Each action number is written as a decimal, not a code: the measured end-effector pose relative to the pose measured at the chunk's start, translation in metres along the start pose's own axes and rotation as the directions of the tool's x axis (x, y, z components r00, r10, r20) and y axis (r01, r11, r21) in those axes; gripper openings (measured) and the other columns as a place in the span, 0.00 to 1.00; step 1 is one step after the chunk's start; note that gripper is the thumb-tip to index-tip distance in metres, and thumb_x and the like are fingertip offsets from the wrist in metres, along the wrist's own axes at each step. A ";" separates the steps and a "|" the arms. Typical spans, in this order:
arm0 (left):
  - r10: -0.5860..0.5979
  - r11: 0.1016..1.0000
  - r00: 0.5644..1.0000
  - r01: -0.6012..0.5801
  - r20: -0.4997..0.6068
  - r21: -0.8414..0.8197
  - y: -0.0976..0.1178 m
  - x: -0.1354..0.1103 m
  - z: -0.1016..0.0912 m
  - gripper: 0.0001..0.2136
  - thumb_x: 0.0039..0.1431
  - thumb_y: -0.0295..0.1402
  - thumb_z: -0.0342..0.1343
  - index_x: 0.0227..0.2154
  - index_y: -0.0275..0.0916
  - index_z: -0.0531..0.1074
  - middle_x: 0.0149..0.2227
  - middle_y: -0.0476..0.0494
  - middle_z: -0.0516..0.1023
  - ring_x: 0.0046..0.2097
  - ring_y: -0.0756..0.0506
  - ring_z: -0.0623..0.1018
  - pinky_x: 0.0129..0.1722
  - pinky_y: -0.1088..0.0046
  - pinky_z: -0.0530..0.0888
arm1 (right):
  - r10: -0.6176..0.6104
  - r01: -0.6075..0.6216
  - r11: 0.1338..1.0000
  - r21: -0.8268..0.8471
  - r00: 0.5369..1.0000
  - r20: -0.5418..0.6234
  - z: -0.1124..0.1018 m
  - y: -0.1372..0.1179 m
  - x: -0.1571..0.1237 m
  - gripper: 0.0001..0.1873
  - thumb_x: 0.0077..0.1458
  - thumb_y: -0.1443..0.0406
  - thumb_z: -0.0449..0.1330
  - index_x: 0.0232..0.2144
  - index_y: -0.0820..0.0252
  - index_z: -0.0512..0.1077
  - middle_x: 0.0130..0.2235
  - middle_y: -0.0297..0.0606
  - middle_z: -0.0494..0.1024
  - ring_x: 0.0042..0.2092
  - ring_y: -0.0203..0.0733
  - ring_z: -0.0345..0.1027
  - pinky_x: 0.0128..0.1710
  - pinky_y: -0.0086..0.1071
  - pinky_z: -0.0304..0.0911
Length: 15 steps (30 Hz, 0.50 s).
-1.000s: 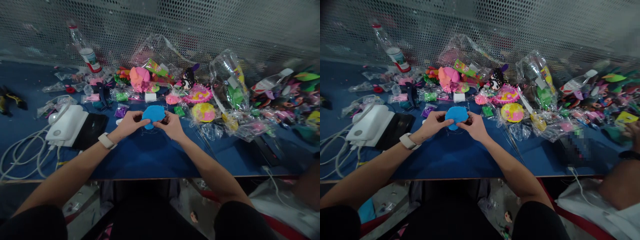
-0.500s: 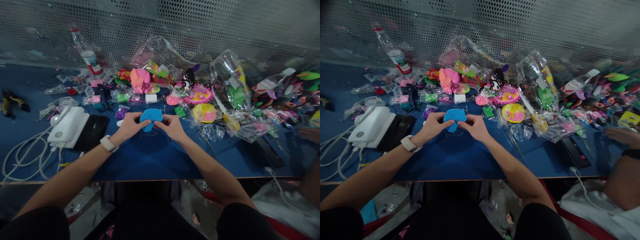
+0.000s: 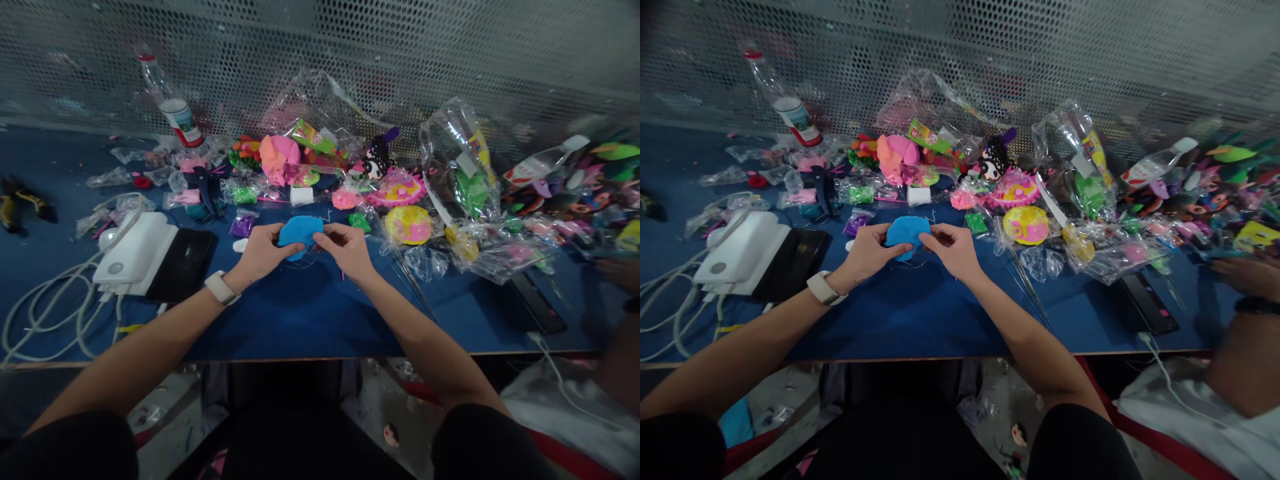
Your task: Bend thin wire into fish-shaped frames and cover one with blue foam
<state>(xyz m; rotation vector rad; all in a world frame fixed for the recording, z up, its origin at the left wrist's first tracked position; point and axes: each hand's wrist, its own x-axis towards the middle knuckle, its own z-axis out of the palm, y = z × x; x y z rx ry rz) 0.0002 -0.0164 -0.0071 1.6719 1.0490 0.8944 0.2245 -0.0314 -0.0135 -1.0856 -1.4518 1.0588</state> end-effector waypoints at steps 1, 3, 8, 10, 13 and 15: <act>0.001 1.000 1.000 -0.002 -0.010 -0.011 0.000 0.000 0.000 0.18 0.59 0.48 0.71 0.41 0.37 0.82 0.38 0.39 0.88 0.38 0.42 0.84 0.39 0.63 0.82 | -0.004 0.005 1.000 0.007 1.000 -0.021 0.001 -0.001 0.000 0.28 0.51 0.38 0.74 0.28 0.53 0.78 0.29 0.33 0.79 0.32 0.45 0.77 0.35 0.40 0.77; 0.014 1.000 1.000 -0.014 -0.017 -0.024 0.001 -0.001 0.001 0.18 0.58 0.47 0.72 0.41 0.37 0.82 0.39 0.39 0.88 0.37 0.42 0.84 0.39 0.64 0.82 | -0.010 0.010 1.000 0.001 0.999 -0.040 0.002 -0.002 0.001 0.29 0.50 0.37 0.74 0.27 0.54 0.78 0.28 0.33 0.79 0.31 0.44 0.76 0.35 0.40 0.76; 0.044 0.999 0.999 -0.044 -0.021 -0.009 0.002 -0.001 0.003 0.19 0.59 0.46 0.72 0.44 0.37 0.83 0.38 0.39 0.87 0.34 0.45 0.81 0.33 0.67 0.78 | -0.008 0.008 1.000 -0.024 1.000 -0.010 0.002 -0.007 0.000 0.30 0.51 0.35 0.73 0.26 0.54 0.79 0.27 0.35 0.80 0.31 0.45 0.76 0.34 0.40 0.76; 0.043 0.999 0.999 -0.043 -0.030 0.003 0.003 -0.001 0.003 0.18 0.59 0.46 0.72 0.43 0.37 0.83 0.37 0.40 0.86 0.33 0.46 0.80 0.32 0.68 0.77 | -0.012 0.012 1.000 -0.018 1.000 0.005 0.002 -0.008 -0.002 0.29 0.51 0.36 0.74 0.27 0.54 0.80 0.27 0.35 0.81 0.30 0.45 0.77 0.34 0.40 0.76; 0.032 0.999 0.998 -0.030 -0.050 0.035 0.005 -0.001 0.003 0.17 0.58 0.46 0.73 0.39 0.37 0.83 0.34 0.41 0.85 0.31 0.46 0.78 0.29 0.69 0.76 | -0.020 0.020 1.000 -0.009 1.000 -0.006 0.004 -0.009 -0.003 0.27 0.51 0.38 0.75 0.28 0.54 0.80 0.28 0.35 0.81 0.30 0.46 0.78 0.33 0.41 0.77; 0.020 0.999 0.997 -0.017 -0.074 0.039 0.005 -0.001 0.002 0.17 0.57 0.47 0.73 0.37 0.37 0.83 0.32 0.42 0.85 0.31 0.46 0.78 0.28 0.69 0.75 | -0.009 0.009 1.000 -0.007 1.000 -0.020 0.004 -0.008 -0.003 0.26 0.50 0.39 0.76 0.29 0.54 0.81 0.29 0.36 0.82 0.31 0.47 0.79 0.33 0.41 0.77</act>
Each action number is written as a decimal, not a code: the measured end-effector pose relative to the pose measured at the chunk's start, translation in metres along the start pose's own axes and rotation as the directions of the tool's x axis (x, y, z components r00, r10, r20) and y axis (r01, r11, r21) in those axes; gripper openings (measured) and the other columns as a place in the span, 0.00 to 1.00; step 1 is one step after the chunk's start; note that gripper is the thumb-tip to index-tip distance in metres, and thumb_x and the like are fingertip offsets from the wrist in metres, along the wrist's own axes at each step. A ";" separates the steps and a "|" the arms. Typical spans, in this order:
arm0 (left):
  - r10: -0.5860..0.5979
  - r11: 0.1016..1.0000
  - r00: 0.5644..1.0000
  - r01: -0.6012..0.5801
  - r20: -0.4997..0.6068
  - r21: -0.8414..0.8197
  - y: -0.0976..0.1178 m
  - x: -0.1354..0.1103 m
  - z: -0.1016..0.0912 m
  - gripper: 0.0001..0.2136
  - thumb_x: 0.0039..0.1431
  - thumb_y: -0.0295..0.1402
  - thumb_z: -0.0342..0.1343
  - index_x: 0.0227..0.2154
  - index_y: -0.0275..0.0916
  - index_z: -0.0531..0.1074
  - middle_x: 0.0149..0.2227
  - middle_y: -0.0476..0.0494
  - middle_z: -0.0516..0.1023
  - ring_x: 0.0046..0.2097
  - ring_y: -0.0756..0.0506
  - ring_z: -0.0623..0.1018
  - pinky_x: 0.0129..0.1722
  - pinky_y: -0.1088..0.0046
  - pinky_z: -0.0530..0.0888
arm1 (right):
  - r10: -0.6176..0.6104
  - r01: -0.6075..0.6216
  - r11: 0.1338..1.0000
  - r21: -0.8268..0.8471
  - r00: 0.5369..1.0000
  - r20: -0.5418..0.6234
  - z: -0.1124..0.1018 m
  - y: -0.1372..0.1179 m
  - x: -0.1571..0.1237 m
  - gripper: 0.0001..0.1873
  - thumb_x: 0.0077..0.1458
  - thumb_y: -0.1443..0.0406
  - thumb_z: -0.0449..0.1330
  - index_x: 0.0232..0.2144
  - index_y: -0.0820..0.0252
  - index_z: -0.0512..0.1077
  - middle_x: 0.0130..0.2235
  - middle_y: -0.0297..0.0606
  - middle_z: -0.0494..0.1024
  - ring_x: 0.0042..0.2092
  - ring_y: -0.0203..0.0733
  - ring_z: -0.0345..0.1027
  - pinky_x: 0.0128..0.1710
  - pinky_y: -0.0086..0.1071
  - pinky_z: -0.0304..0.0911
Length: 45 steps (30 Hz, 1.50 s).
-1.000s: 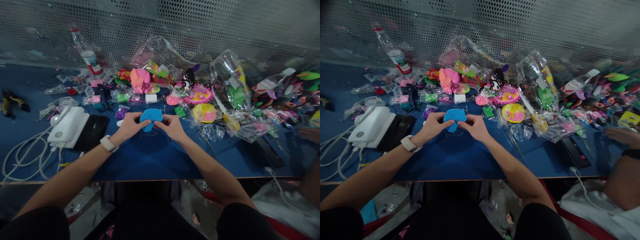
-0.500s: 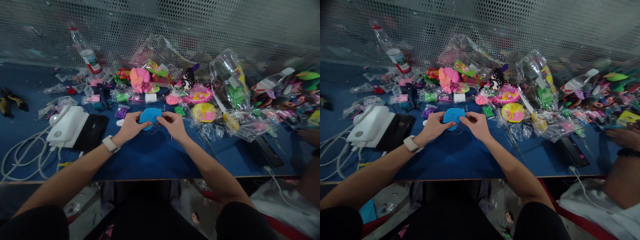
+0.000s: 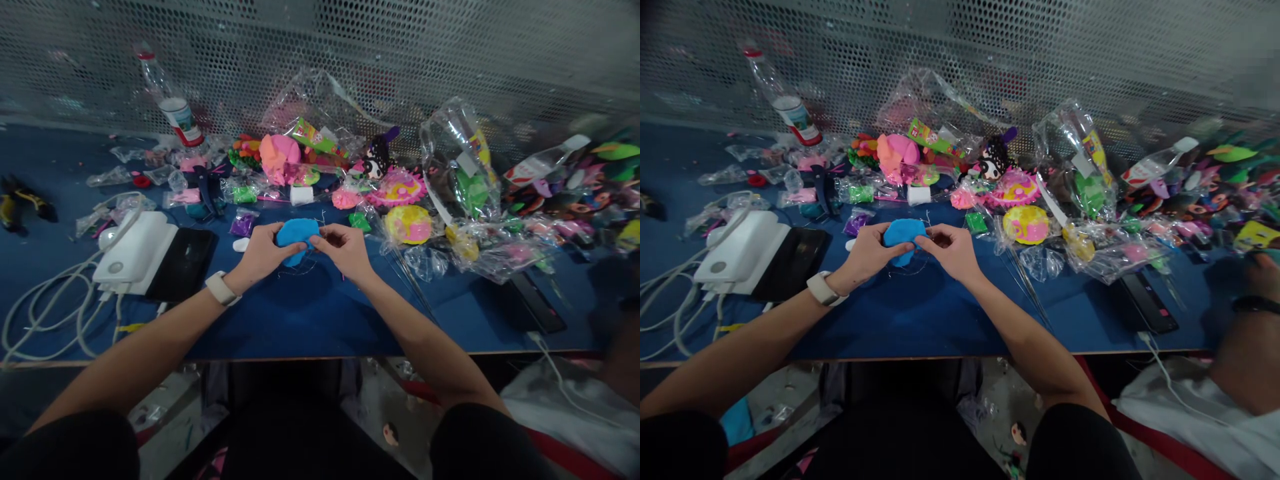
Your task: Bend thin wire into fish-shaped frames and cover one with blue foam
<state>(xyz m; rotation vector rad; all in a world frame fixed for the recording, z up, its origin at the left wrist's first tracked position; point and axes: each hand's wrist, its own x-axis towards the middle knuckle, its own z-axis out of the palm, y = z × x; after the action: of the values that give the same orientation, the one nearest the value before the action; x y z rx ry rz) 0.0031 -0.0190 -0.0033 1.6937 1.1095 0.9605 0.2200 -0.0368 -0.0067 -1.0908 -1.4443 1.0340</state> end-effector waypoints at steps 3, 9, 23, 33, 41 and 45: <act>-0.026 0.998 1.000 0.025 -0.009 -0.050 0.000 0.000 0.000 0.18 0.57 0.47 0.73 0.40 0.37 0.83 0.34 0.41 0.85 0.31 0.46 0.79 0.29 0.68 0.77 | 0.011 -0.011 1.000 0.014 1.000 0.004 0.000 0.002 0.000 0.26 0.49 0.40 0.77 0.30 0.53 0.80 0.29 0.35 0.81 0.32 0.47 0.80 0.36 0.43 0.79; -0.041 0.993 0.999 0.040 -0.001 -0.112 -0.001 0.000 0.000 0.21 0.56 0.48 0.74 0.42 0.36 0.83 0.37 0.39 0.86 0.33 0.45 0.81 0.31 0.68 0.79 | -0.021 0.020 0.999 0.040 1.000 0.019 -0.001 0.007 0.001 0.25 0.52 0.43 0.77 0.24 0.54 0.77 0.32 0.35 0.82 0.31 0.44 0.79 0.36 0.42 0.80; -0.057 0.993 0.998 0.053 -0.036 -0.108 0.007 0.001 -0.003 0.18 0.52 0.41 0.76 0.41 0.36 0.84 0.38 0.41 0.86 0.34 0.45 0.81 0.31 0.68 0.79 | -0.012 0.010 0.994 0.109 1.000 0.024 0.004 0.002 -0.004 0.21 0.56 0.45 0.75 0.38 0.55 0.83 0.31 0.36 0.85 0.32 0.46 0.83 0.37 0.41 0.81; -0.043 0.992 0.999 0.039 -0.026 -0.121 0.012 0.002 -0.009 0.17 0.50 0.41 0.77 0.38 0.37 0.83 0.37 0.41 0.86 0.36 0.44 0.83 0.33 0.69 0.81 | 0.017 -0.029 0.989 0.145 0.996 0.083 0.004 0.001 -0.003 0.20 0.58 0.46 0.74 0.37 0.56 0.81 0.30 0.35 0.84 0.32 0.44 0.81 0.36 0.41 0.81; -0.001 0.995 0.993 -0.010 -0.119 -0.095 0.010 -0.001 -0.007 0.18 0.50 0.44 0.77 0.40 0.39 0.83 0.40 0.40 0.87 0.40 0.42 0.84 0.37 0.65 0.83 | 0.021 -0.028 0.994 0.109 0.998 0.059 0.009 -0.008 -0.008 0.22 0.56 0.45 0.75 0.36 0.56 0.82 0.31 0.36 0.84 0.33 0.44 0.81 0.37 0.40 0.81; 0.003 0.998 0.998 -0.007 -0.068 -0.062 0.010 0.002 -0.007 0.18 0.53 0.45 0.76 0.41 0.38 0.83 0.41 0.39 0.87 0.41 0.41 0.85 0.38 0.64 0.83 | 0.023 -0.026 0.997 0.073 0.999 0.031 0.011 -0.009 -0.009 0.22 0.55 0.45 0.75 0.33 0.56 0.82 0.30 0.36 0.83 0.31 0.43 0.79 0.36 0.40 0.80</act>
<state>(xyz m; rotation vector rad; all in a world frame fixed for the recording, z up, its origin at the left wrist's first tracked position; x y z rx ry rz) -0.0001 -0.0175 0.0083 1.6248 1.1084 1.0518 0.2087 -0.0486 -0.0011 -1.0465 -1.4092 1.1167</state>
